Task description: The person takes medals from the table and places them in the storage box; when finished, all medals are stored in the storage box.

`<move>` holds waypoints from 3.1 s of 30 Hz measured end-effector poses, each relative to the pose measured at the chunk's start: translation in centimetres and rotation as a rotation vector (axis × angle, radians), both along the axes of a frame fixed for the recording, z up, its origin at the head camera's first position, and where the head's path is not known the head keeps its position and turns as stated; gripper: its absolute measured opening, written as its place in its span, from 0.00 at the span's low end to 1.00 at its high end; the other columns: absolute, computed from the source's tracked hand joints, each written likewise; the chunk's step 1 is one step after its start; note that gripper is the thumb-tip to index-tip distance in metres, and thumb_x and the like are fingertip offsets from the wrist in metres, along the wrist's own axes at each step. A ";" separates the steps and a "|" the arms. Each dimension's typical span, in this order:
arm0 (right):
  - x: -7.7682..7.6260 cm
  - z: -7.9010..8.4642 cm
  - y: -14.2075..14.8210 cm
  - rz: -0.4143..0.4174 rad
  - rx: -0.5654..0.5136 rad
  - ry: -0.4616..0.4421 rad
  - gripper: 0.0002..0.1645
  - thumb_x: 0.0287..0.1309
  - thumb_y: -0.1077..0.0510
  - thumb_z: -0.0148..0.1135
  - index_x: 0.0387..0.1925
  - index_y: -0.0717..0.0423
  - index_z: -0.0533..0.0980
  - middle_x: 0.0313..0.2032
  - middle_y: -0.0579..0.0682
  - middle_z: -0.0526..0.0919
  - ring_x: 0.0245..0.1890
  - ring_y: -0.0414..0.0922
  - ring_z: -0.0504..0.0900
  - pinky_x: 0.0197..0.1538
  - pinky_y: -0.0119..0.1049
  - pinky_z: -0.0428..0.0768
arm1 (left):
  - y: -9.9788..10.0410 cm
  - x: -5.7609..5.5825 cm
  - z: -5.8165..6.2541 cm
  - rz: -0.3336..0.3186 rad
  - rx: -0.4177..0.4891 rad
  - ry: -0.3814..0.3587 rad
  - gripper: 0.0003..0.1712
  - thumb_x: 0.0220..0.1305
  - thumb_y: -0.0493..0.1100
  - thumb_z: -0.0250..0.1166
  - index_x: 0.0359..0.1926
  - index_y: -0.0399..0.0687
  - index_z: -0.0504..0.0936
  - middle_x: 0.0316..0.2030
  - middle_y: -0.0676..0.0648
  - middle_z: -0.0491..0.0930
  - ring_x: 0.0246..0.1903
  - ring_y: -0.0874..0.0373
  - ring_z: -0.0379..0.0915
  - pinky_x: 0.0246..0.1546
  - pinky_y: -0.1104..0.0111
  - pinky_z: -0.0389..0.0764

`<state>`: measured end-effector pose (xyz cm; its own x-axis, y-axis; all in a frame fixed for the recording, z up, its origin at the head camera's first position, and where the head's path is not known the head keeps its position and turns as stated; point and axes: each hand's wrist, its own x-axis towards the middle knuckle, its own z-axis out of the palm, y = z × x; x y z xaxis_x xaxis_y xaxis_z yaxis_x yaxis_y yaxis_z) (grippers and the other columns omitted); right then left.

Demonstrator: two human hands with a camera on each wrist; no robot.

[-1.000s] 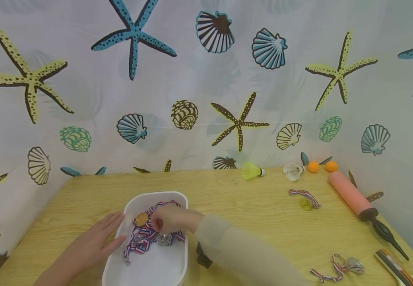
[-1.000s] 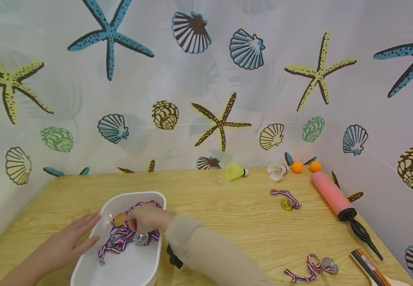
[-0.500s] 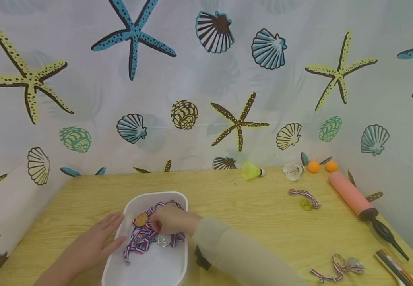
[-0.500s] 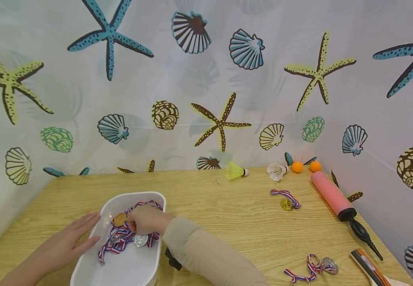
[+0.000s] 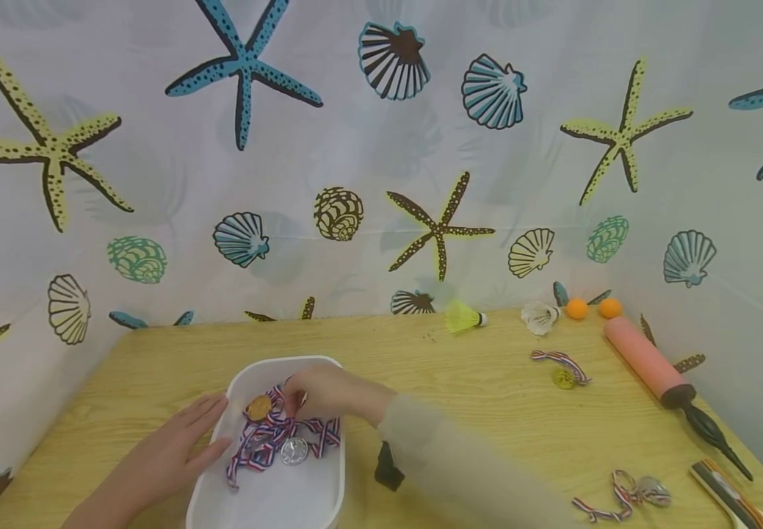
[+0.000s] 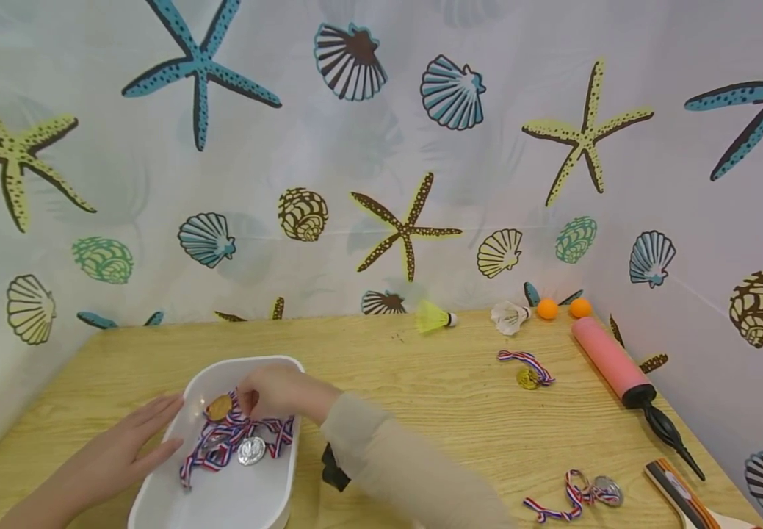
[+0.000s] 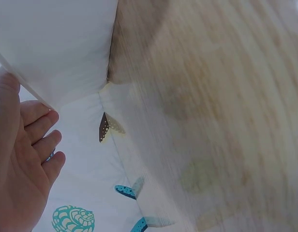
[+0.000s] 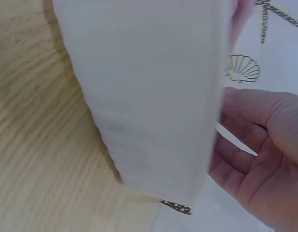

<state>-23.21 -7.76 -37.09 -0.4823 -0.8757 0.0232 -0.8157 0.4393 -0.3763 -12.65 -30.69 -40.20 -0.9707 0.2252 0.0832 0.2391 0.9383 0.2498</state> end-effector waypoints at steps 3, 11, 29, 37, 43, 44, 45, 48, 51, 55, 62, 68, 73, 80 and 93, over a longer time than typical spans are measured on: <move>0.3 1.0 1.5 -0.012 -0.072 -0.051 0.07 0.51 0.66 0.64 0.24 0.52 0.77 0.26 0.40 0.78 0.30 0.32 0.73 0.36 0.19 0.72 | 0.0 0.0 -0.1 -0.003 -0.007 0.007 0.40 0.62 0.61 0.55 0.63 0.34 0.64 0.62 0.32 0.61 0.60 0.34 0.55 0.53 0.41 0.61; 1.4 4.1 8.0 -0.066 -0.256 -0.147 0.03 0.54 0.64 0.62 0.28 0.53 0.77 0.27 0.40 0.78 0.30 0.33 0.75 0.36 0.23 0.75 | -0.1 0.0 -0.1 -0.001 -0.003 0.012 0.41 0.62 0.62 0.54 0.64 0.35 0.63 0.62 0.32 0.61 0.60 0.34 0.55 0.53 0.41 0.61; 4.0 4.4 27.7 -0.454 -0.427 -0.157 0.05 0.58 0.58 0.61 0.36 0.54 0.77 0.36 0.44 0.79 0.38 0.41 0.78 0.45 0.36 0.77 | -0.1 0.0 -0.3 -0.015 -0.012 0.030 0.39 0.63 0.59 0.56 0.63 0.33 0.65 0.61 0.32 0.62 0.60 0.34 0.56 0.54 0.42 0.62; 5.5 0.5 34.9 -0.548 -0.370 -0.170 0.09 0.59 0.59 0.59 0.39 0.59 0.75 0.38 0.52 0.79 0.37 0.41 0.77 0.40 0.35 0.78 | 0.0 -0.2 -0.3 -0.007 -0.009 0.014 0.40 0.63 0.60 0.54 0.63 0.33 0.64 0.62 0.32 0.61 0.60 0.33 0.55 0.54 0.42 0.61; 6.6 -1.8 38.9 -0.556 -0.255 -0.255 0.16 0.56 0.60 0.62 0.43 0.66 0.74 0.40 0.57 0.78 0.33 0.43 0.78 0.33 0.33 0.78 | 0.0 -0.2 -0.2 0.002 -0.014 -0.005 0.41 0.62 0.62 0.54 0.63 0.33 0.64 0.62 0.32 0.61 0.60 0.33 0.54 0.54 0.41 0.62; 6.8 -2.2 39.4 -0.556 -0.231 -0.256 0.16 0.56 0.60 0.62 0.43 0.66 0.74 0.39 0.57 0.78 0.32 0.43 0.78 0.32 0.33 0.78 | 0.0 -0.2 -0.2 0.003 -0.014 -0.008 0.41 0.62 0.62 0.54 0.64 0.33 0.63 0.62 0.32 0.61 0.60 0.33 0.54 0.54 0.41 0.61; 7.0 -2.5 39.9 -0.565 -0.210 -0.280 0.17 0.56 0.59 0.62 0.44 0.67 0.74 0.39 0.57 0.78 0.31 0.44 0.78 0.31 0.33 0.78 | 0.1 -0.2 -0.2 0.005 -0.015 -0.012 0.41 0.62 0.62 0.54 0.64 0.33 0.63 0.62 0.32 0.60 0.60 0.33 0.54 0.53 0.41 0.62; 7.6 -3.3 41.3 -0.609 -0.144 -0.308 0.18 0.55 0.58 0.63 0.44 0.66 0.74 0.39 0.56 0.78 0.30 0.44 0.78 0.30 0.34 0.77 | 0.1 -0.2 -0.2 -0.004 -0.010 -0.004 0.41 0.63 0.61 0.54 0.63 0.33 0.64 0.62 0.32 0.61 0.60 0.33 0.54 0.54 0.41 0.61; 7.9 -3.9 42.5 -0.630 -0.110 -0.329 0.18 0.54 0.58 0.63 0.44 0.65 0.74 0.40 0.56 0.77 0.32 0.44 0.76 0.30 0.33 0.76 | 0.0 -0.3 -0.3 -0.009 -0.003 -0.001 0.41 0.63 0.61 0.53 0.63 0.33 0.64 0.62 0.32 0.61 0.60 0.34 0.54 0.54 0.42 0.61; 7.9 -4.5 43.8 -0.572 -0.091 -0.282 0.13 0.53 0.64 0.62 0.42 0.64 0.74 0.39 0.54 0.77 0.36 0.41 0.75 0.35 0.40 0.78 | 0.0 -0.2 -0.3 -0.004 -0.005 -0.010 0.41 0.63 0.62 0.53 0.64 0.33 0.63 0.62 0.32 0.60 0.61 0.34 0.53 0.54 0.41 0.60; 8.0 -4.8 44.4 -0.560 -0.018 -0.296 0.15 0.46 0.71 0.60 0.39 0.61 0.73 0.39 0.53 0.77 0.39 0.46 0.75 0.38 0.56 0.76 | 0.0 -0.1 -0.2 0.000 0.004 -0.022 0.42 0.63 0.62 0.53 0.64 0.33 0.62 0.63 0.32 0.60 0.61 0.33 0.53 0.55 0.41 0.60; 8.1 -4.8 44.0 -0.585 -0.004 -0.344 0.14 0.41 0.74 0.60 0.31 0.59 0.70 0.32 0.49 0.74 0.33 0.49 0.73 0.35 0.49 0.74 | 0.0 -0.2 -0.1 0.012 0.002 -0.037 0.43 0.62 0.64 0.52 0.65 0.34 0.61 0.63 0.32 0.59 0.61 0.33 0.52 0.54 0.41 0.60; 8.3 -4.9 43.8 -0.604 -0.025 -0.370 0.13 0.42 0.73 0.59 0.30 0.59 0.68 0.30 0.49 0.71 0.31 0.46 0.69 0.33 0.43 0.73 | 0.0 -0.1 -0.1 0.006 0.008 -0.025 0.42 0.63 0.63 0.53 0.64 0.34 0.62 0.63 0.32 0.59 0.61 0.33 0.53 0.54 0.41 0.60; 8.3 -5.0 43.8 -0.736 0.022 -0.376 0.13 0.43 0.67 0.64 0.31 0.59 0.69 0.28 0.48 0.71 0.30 0.45 0.69 0.33 0.40 0.72 | 0.1 -0.2 0.0 0.010 0.008 -0.035 0.43 0.63 0.64 0.52 0.65 0.34 0.61 0.63 0.32 0.59 0.61 0.33 0.53 0.54 0.41 0.60; 8.2 -4.4 44.7 -0.633 -0.046 -0.380 0.11 0.48 0.65 0.63 0.27 0.54 0.68 0.22 0.46 0.68 0.20 0.38 0.67 0.21 0.30 0.66 | 0.0 0.0 -0.2 -0.005 0.012 -0.002 0.41 0.63 0.61 0.53 0.64 0.33 0.63 0.62 0.32 0.60 0.61 0.33 0.53 0.55 0.42 0.60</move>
<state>-14.98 36.92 -41.49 -0.8770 -0.4292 -0.2159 -0.2210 0.7594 -0.6120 -12.68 -30.69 -40.44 -0.9697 0.2293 0.0842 0.2436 0.9340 0.2614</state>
